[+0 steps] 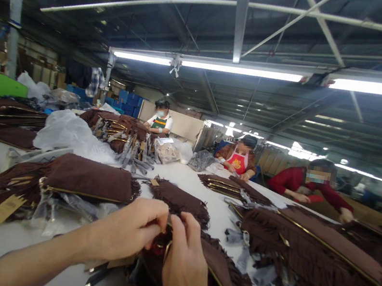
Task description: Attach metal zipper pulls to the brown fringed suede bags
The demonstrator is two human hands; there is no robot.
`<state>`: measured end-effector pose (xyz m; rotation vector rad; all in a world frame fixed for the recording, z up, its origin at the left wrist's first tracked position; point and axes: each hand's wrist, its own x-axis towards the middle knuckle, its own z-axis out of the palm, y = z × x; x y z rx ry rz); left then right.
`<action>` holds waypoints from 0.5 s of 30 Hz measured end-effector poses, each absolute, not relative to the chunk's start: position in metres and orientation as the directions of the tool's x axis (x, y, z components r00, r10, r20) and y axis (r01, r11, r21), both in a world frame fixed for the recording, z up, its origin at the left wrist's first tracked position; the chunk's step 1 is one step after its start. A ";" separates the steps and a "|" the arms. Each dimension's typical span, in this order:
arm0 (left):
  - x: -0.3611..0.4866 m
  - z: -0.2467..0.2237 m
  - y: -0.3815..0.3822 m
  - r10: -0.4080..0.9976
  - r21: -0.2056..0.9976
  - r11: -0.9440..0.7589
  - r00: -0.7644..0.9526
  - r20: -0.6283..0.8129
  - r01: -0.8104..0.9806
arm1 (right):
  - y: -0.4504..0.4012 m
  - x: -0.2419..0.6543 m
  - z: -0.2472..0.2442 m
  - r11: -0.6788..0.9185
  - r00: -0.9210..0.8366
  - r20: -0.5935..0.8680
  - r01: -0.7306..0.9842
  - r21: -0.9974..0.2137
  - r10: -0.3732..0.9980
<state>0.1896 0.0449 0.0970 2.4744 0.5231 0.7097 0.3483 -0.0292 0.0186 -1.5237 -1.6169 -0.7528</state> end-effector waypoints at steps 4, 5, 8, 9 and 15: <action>0.210 0.064 0.038 0.497 0.962 -0.256 0.866 0.051 0.090 | -0.019 0.341 0.021 0.168 0.400 0.738 0.810 -0.562 0.543; 0.216 0.053 0.038 0.472 0.985 -0.158 0.881 0.020 0.063 | -0.017 0.341 0.020 0.170 0.465 0.674 0.737 -0.654 0.574; 0.229 0.030 0.041 0.486 0.999 -0.034 0.872 0.052 -0.041 | -0.016 0.346 0.019 0.207 0.532 0.490 0.504 -0.839 0.690; 0.231 0.027 0.042 0.510 0.997 -0.020 0.857 0.075 -0.076 | -0.017 0.349 0.019 0.242 0.523 0.451 0.420 -0.875 0.723; 0.228 0.021 0.052 0.624 0.981 0.098 0.778 0.072 -0.169 | -0.030 0.379 0.004 0.451 0.600 0.297 -0.121 -0.884 0.743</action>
